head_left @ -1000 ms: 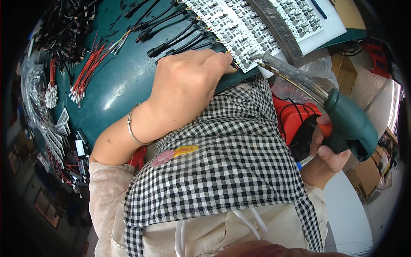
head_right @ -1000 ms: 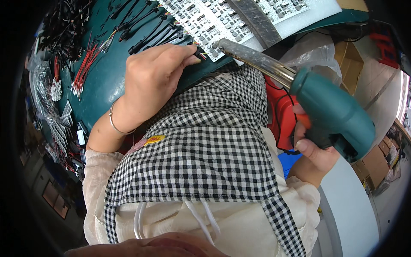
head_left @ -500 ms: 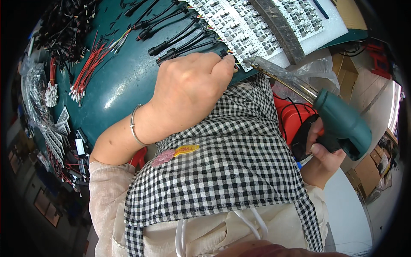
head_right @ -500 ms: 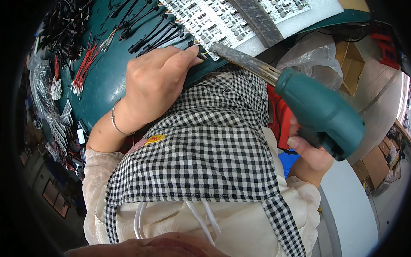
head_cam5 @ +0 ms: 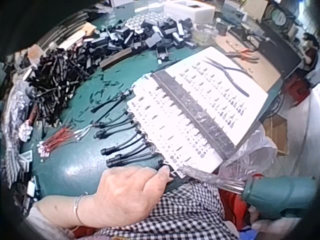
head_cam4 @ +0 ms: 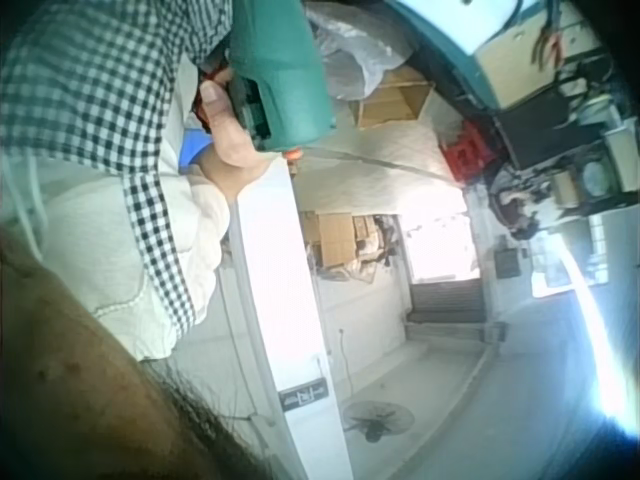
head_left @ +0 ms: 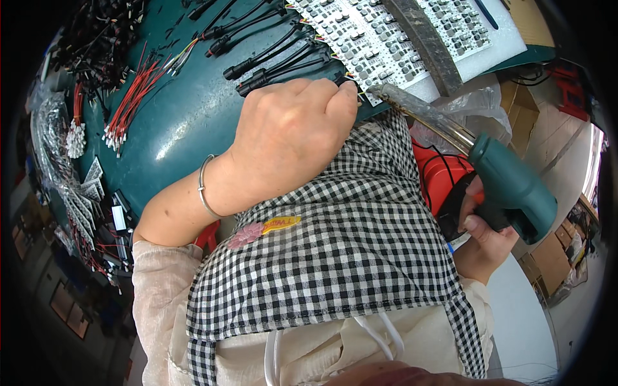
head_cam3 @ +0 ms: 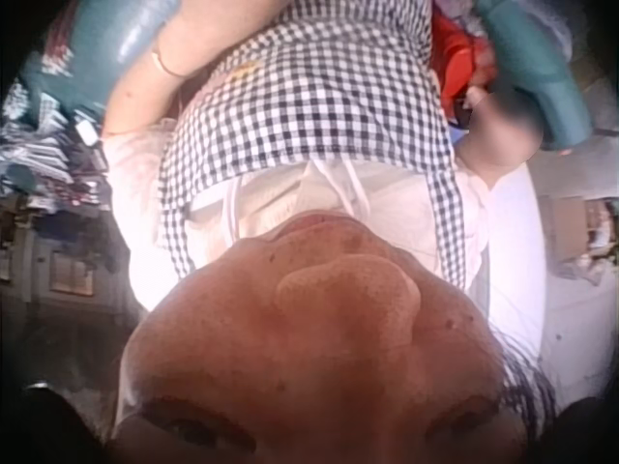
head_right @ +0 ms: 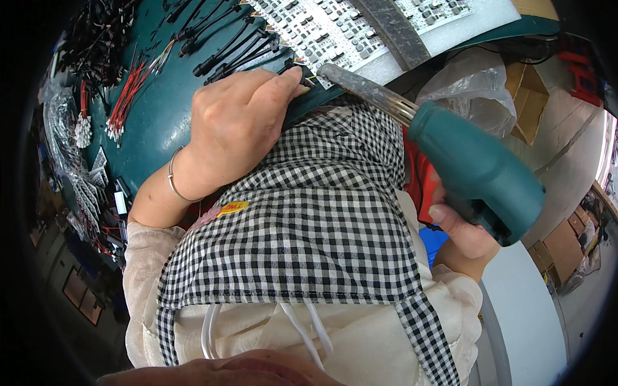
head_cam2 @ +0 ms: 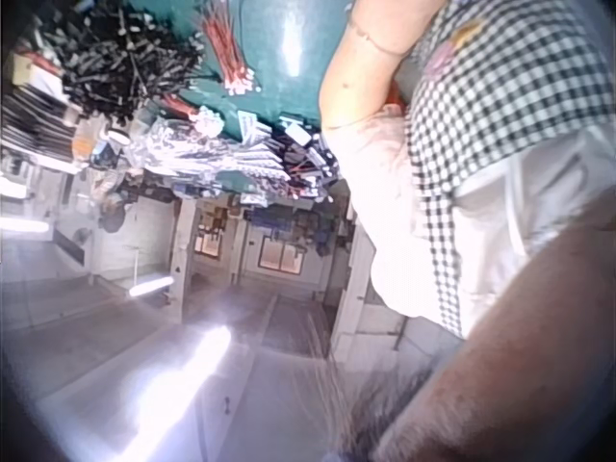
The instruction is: The person uses a soldering iron to attach wires to a circuit board. They repeatedly pick up wires, position them on the board, and apply heat to secure the connections. The person works methodically through a batch of wires, handling them one at a time.
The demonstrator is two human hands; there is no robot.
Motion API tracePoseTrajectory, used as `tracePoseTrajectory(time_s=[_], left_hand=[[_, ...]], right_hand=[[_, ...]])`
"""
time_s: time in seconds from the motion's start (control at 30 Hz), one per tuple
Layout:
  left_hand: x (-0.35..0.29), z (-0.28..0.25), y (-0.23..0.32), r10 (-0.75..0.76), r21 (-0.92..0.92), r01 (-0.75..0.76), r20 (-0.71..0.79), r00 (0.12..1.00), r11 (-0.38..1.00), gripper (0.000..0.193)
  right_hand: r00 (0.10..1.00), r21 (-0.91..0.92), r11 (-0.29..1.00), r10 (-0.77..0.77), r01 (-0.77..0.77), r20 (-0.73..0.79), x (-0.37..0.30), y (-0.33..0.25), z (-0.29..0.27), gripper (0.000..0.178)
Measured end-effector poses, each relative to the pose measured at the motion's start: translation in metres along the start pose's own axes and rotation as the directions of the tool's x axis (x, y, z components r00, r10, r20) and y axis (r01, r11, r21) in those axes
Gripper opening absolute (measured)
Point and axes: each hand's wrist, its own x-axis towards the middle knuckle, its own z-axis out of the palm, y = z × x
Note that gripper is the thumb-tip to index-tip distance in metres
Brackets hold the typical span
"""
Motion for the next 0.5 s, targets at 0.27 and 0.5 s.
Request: tracePoseTrajectory(time_s=[0.27, 0.5], left_hand=[[0.0005, -0.0018, 0.0005, -0.001, 0.002, 0.001, -0.001, 1.000, 1.000, 0.021], [0.0000, -0.0012, 0.0013, 0.005, 0.013, -0.005, 0.009, 1.000, 1.000, 0.021]], right_hand=[[0.999, -0.013, 0.999, 0.044, -0.044, -0.012, -0.0002, -0.0026, -0.0016, 0.052], [0.999, 0.024, 0.999, 0.037, -0.037, 0.026, 0.0024, -0.0020, -0.0015, 0.055]])
